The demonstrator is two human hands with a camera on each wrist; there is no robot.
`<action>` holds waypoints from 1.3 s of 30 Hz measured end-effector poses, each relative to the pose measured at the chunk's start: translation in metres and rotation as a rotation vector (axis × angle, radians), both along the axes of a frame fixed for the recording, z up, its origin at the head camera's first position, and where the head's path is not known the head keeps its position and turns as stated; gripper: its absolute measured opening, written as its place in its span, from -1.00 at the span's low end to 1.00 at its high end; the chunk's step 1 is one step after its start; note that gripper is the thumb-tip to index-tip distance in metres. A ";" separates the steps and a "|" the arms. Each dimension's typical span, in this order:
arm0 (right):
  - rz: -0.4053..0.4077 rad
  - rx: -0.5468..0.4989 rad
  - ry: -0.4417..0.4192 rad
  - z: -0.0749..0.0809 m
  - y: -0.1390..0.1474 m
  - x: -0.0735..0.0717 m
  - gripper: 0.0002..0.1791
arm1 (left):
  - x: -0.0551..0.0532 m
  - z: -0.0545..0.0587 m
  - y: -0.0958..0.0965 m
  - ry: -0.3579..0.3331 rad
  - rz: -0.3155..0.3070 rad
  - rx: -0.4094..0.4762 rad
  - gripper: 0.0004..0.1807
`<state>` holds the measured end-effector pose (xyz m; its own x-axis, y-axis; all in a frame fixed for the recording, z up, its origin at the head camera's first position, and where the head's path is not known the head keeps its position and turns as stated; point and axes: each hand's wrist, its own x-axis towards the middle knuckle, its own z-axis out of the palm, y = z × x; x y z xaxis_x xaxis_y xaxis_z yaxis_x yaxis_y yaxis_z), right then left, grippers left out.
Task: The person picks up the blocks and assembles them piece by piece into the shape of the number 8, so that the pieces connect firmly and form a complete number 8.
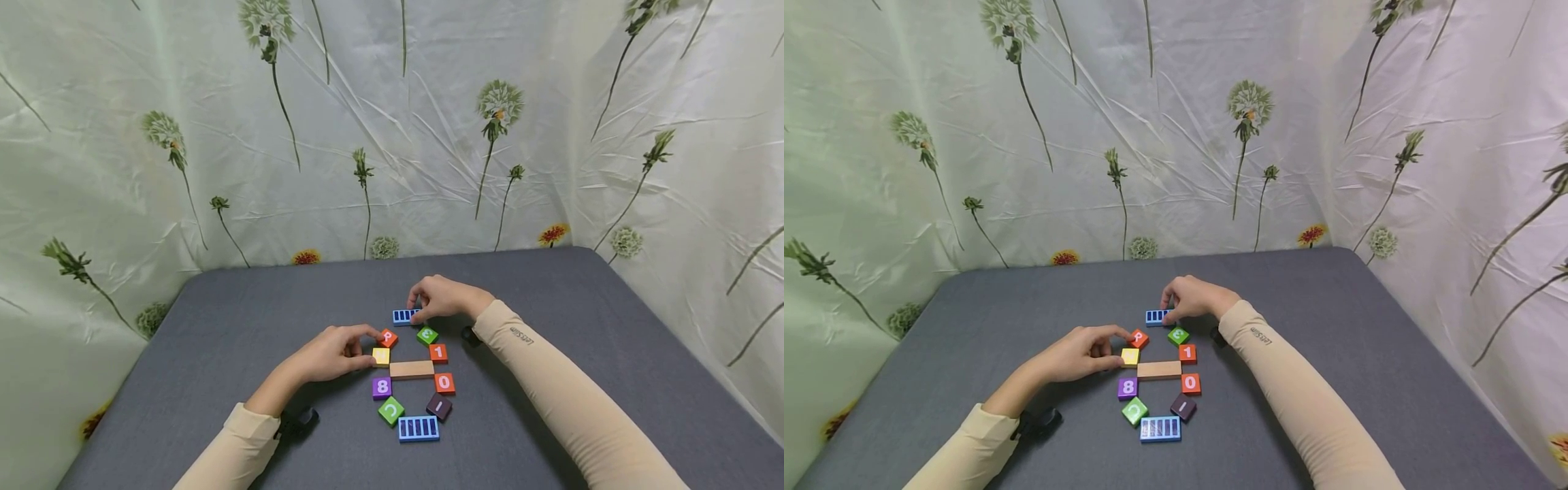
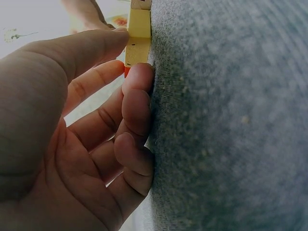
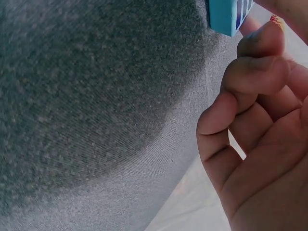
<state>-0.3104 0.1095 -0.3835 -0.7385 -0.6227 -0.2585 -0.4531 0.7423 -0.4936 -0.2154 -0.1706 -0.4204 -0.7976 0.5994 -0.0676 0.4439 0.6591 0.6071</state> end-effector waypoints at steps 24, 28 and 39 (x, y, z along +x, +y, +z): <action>0.052 -0.061 -0.018 -0.004 0.000 0.009 -0.83 | 0.000 -0.001 -0.004 -0.017 -0.039 0.052 -0.59; 0.053 -0.060 -0.019 -0.004 -0.001 0.011 -0.83 | 0.000 -0.002 -0.004 -0.017 -0.040 0.055 -0.60; 0.058 -0.057 -0.034 -0.003 0.000 0.012 -0.83 | 0.000 0.000 -0.003 -0.006 -0.027 0.041 -0.56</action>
<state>-0.2987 0.1092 -0.3870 -0.6921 -0.6788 -0.2453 -0.4770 0.6853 -0.5503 -0.2151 -0.1732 -0.4205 -0.7809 0.6228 -0.0471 0.4572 0.6213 0.6364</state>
